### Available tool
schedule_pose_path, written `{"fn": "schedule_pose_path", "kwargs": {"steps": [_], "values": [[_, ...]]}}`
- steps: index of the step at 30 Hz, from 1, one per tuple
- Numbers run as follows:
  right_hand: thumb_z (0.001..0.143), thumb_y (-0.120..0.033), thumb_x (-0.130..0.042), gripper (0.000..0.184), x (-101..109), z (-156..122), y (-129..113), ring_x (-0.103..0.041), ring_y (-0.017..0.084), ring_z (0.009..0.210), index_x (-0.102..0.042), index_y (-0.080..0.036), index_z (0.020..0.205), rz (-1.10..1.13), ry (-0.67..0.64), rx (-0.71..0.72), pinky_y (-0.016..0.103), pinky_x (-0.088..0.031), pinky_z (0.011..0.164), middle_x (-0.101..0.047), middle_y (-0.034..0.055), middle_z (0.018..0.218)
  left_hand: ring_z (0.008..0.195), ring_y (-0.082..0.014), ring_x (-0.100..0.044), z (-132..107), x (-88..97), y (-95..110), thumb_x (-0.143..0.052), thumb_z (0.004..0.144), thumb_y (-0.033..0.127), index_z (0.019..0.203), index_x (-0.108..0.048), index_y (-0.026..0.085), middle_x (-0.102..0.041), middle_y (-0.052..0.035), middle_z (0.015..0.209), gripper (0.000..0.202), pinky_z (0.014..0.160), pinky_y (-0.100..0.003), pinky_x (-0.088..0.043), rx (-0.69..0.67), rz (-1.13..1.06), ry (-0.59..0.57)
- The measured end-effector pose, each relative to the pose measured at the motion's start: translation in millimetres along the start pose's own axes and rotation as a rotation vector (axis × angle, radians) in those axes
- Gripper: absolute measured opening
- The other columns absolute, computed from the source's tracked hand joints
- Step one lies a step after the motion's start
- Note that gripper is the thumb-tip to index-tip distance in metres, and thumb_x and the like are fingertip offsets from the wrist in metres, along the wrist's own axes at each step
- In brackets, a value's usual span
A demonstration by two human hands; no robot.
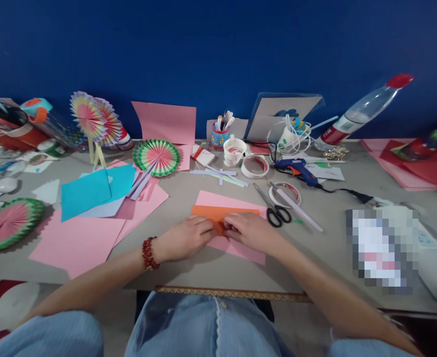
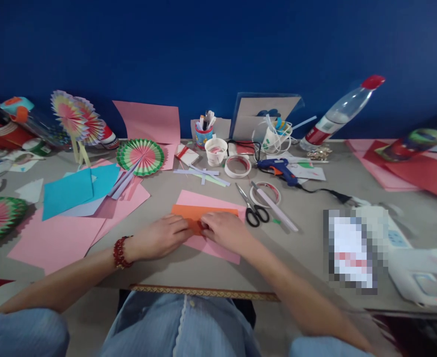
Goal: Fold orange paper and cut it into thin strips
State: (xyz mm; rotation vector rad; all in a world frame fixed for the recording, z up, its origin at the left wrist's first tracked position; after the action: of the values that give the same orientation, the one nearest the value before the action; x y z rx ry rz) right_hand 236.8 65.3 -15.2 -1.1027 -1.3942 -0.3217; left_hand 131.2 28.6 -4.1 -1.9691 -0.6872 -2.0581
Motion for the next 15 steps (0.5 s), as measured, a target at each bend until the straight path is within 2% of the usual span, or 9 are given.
{"fn": "schedule_pose_path", "kwargs": {"steps": [3, 6, 10, 15], "values": [[0.094, -0.024, -0.062, 0.006, 0.9, -0.8, 1.6, -0.062, 0.019, 0.085, -0.060, -0.022, 0.088, 0.020, -0.002, -0.006, 0.028, -0.034, 0.069, -0.069, 0.0014, 0.089, 0.097, -0.0228, -0.056, -0.2, -4.3, 4.9, -0.046, 0.104, 0.021, 0.119, -0.062, 0.015, -0.063, -0.0094, 0.103, 0.023, 0.084, -0.035, -0.043, -0.031, 0.098, -0.035], [0.093, -0.022, -0.060, 0.005, 7.3, -6.5, 5.7, -0.062, 0.019, 0.085, -0.061, -0.022, 0.088, 0.079, -0.032, 0.029, 0.028, -0.036, 0.072, -0.069, 0.0006, 0.090, 0.096, -0.0231, -0.055, -1.1, -5.6, 8.9, -0.050, 0.103, 0.022, 0.127, -0.059, 0.015, -0.063, -0.0088, 0.102, 0.026, 0.083, -0.036, -0.042, -0.064, 0.164, -0.059], [0.092, -0.025, -0.058, 0.007, 17.0, -23.8, 28.2, -0.062, 0.019, 0.082, -0.061, -0.023, 0.085, 0.123, -0.089, -0.021, 0.029, -0.037, 0.071, -0.069, 0.0002, 0.086, 0.100, -0.0236, -0.054, 1.1, -6.9, 11.9, -0.055, 0.102, 0.030, 0.143, -0.049, 0.018, -0.064, -0.0088, 0.113, 0.043, 0.084, -0.035, -0.040, -0.075, 0.178, -0.076], [0.096, -0.032, -0.052, 0.015, 21.9, -48.3, 44.8, -0.062, 0.021, 0.090, -0.064, -0.024, 0.091, 0.173, -0.042, -0.045, 0.031, -0.040, 0.077, -0.070, 0.0021, 0.093, 0.107, -0.0228, -0.054, 7.3, -9.0, 10.6, -0.059, 0.100, 0.043, 0.150, -0.042, 0.023, -0.062, -0.0089, 0.125, 0.056, 0.087, -0.034, -0.040, -0.051, 0.144, -0.072]]}}
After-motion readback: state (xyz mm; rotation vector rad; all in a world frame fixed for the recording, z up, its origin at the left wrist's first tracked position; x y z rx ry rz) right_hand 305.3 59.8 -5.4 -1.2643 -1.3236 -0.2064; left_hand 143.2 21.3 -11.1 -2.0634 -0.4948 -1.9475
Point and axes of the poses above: each hand's wrist, its own z-axis towards the middle knuckle, its own x-axis out of the back of the hand, y = z × x, the point moved 9 cm from there along z, towards the middle knuckle
